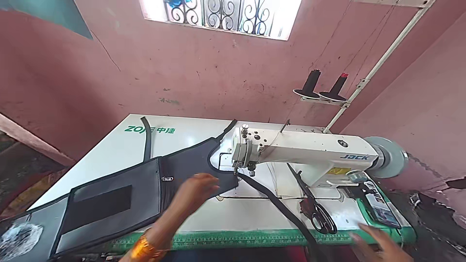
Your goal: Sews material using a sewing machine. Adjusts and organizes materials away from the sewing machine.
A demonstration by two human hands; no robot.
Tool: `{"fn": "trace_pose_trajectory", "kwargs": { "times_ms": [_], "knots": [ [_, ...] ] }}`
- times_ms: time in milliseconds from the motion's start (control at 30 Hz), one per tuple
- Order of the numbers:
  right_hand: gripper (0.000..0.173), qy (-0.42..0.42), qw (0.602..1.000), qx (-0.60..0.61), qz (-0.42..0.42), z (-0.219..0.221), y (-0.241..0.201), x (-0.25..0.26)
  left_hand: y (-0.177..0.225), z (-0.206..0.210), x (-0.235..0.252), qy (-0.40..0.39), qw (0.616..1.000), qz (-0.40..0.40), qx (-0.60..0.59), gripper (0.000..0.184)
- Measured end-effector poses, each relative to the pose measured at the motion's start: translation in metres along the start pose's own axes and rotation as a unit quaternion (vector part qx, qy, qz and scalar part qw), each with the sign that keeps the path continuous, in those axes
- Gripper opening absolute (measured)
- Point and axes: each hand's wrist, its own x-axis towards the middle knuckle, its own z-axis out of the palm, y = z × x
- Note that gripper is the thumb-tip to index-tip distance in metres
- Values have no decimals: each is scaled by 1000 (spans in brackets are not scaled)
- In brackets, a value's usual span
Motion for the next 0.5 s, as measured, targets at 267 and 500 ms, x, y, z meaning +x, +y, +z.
{"fn": "trace_pose_trajectory", "kwargs": {
  "times_ms": [267, 500],
  "knots": [
    [31, -170, 982, 41, -77, 211, -194, 126, 47, 60, 56, -215, 964, 31, 153, 28],
    [28, -292, 955, 59, -7, 190, -205, 120, 35, 56, 46, 5, 999, -2, -42, 24]
  ]
}}
